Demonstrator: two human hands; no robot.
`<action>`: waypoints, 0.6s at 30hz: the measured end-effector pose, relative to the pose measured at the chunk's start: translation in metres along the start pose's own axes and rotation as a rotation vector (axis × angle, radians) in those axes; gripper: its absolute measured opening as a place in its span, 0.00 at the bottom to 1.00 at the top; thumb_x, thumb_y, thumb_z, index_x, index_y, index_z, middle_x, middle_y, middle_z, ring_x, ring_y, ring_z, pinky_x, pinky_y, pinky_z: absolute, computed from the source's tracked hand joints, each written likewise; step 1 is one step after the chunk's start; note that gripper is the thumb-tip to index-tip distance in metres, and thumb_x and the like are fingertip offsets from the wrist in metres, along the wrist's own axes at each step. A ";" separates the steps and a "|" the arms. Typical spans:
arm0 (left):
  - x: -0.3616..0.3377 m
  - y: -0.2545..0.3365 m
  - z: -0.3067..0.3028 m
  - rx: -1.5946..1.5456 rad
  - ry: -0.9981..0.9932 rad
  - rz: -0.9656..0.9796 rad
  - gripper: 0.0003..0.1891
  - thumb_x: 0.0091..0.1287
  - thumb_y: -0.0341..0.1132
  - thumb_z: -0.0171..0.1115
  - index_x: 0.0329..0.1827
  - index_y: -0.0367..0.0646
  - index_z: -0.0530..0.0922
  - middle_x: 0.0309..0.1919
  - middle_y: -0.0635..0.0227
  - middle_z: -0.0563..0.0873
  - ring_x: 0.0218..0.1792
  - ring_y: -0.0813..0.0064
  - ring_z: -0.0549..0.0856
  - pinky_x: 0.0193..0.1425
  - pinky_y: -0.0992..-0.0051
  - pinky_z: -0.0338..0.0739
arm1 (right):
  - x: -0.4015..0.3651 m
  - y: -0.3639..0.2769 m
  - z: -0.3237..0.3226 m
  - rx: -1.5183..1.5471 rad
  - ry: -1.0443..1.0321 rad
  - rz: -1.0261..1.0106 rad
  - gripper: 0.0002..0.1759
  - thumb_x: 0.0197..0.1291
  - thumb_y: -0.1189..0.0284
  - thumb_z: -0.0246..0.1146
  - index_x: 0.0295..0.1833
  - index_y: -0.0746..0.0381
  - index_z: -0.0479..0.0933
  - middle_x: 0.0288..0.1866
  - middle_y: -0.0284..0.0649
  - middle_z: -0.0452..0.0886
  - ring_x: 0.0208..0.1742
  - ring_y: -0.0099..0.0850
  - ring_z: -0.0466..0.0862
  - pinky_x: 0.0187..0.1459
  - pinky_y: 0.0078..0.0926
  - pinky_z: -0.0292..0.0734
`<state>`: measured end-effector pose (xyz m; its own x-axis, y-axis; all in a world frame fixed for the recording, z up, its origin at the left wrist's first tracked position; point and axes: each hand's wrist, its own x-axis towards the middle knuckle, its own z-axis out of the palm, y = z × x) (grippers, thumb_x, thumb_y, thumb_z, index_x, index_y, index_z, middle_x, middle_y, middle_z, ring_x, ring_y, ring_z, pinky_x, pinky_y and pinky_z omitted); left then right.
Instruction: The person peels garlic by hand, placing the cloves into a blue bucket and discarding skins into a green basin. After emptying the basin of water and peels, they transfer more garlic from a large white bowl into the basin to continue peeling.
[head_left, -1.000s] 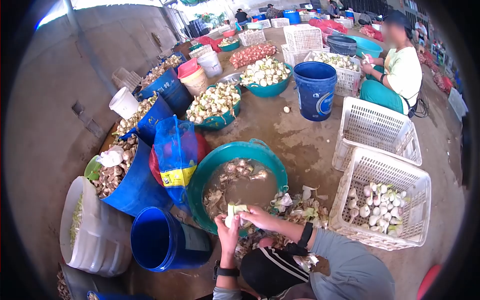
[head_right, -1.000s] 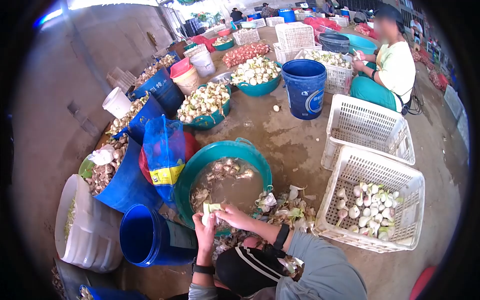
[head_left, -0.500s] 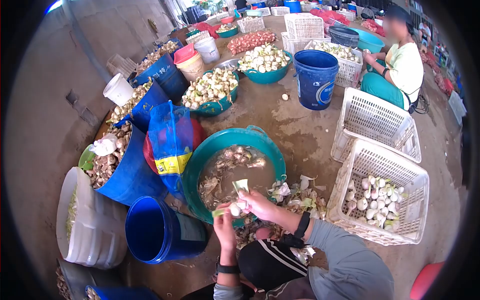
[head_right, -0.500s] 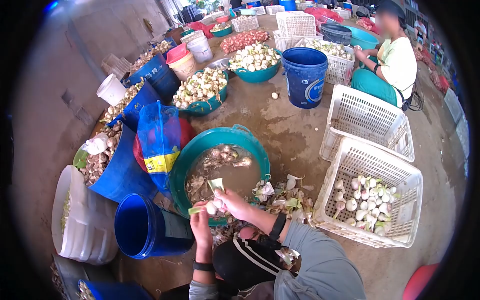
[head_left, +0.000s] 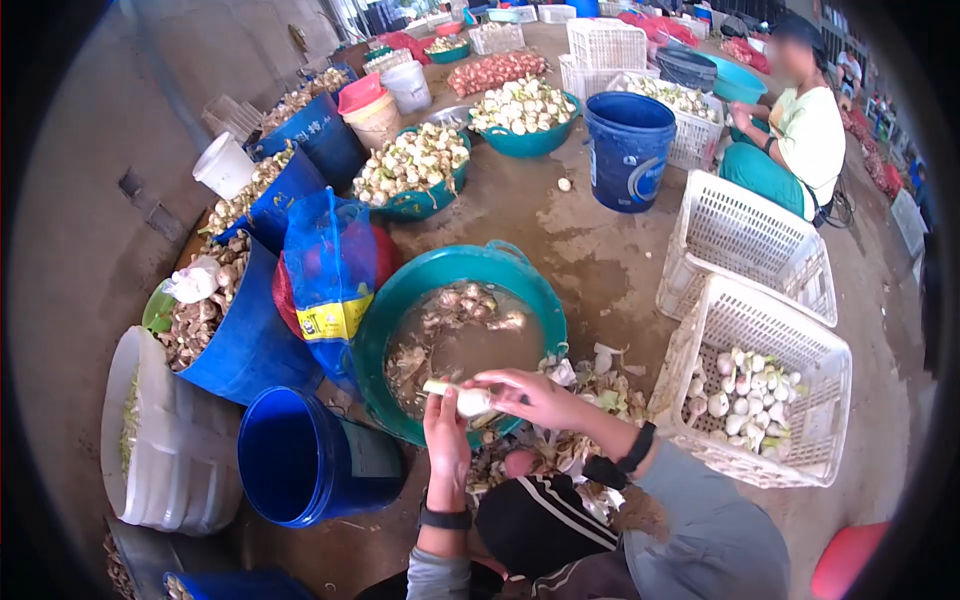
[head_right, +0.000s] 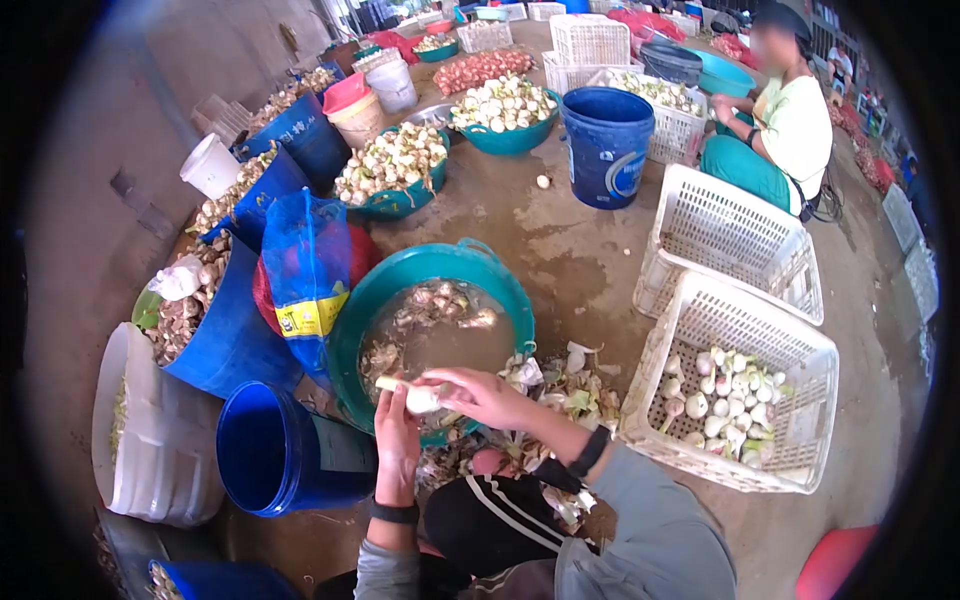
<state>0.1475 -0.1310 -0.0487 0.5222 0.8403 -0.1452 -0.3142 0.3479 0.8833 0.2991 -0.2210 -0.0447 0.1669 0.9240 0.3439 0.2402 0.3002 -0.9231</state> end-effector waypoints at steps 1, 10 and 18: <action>0.004 0.001 0.005 -0.093 0.044 -0.024 0.17 0.72 0.33 0.47 0.60 0.36 0.64 0.47 0.56 0.80 0.46 0.70 0.81 0.50 0.72 0.76 | 0.009 -0.005 0.002 -0.178 -0.022 -0.099 0.21 0.53 0.81 0.61 0.54 0.61 0.73 0.46 0.41 0.78 0.45 0.35 0.81 0.44 0.32 0.77; 0.011 -0.011 -0.023 -0.243 0.151 -0.120 0.12 0.73 0.39 0.44 0.48 0.40 0.71 0.44 0.58 0.82 0.45 0.66 0.82 0.47 0.65 0.78 | 0.013 0.008 0.028 -0.091 0.110 -0.119 0.09 0.55 0.82 0.61 0.43 0.66 0.75 0.39 0.42 0.79 0.40 0.32 0.82 0.41 0.26 0.77; 0.019 -0.005 -0.032 -0.345 0.151 -0.048 0.13 0.73 0.38 0.42 0.46 0.42 0.73 0.42 0.63 0.83 0.42 0.70 0.83 0.42 0.72 0.79 | 0.002 -0.016 0.012 0.157 -0.367 0.035 0.04 0.59 0.79 0.57 0.39 0.66 0.73 0.28 0.37 0.77 0.26 0.26 0.80 0.33 0.23 0.74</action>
<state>0.1337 -0.1033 -0.0702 0.4279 0.8627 -0.2694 -0.5543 0.4860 0.6757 0.2836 -0.2214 -0.0310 -0.1875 0.9489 0.2539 0.0867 0.2735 -0.9580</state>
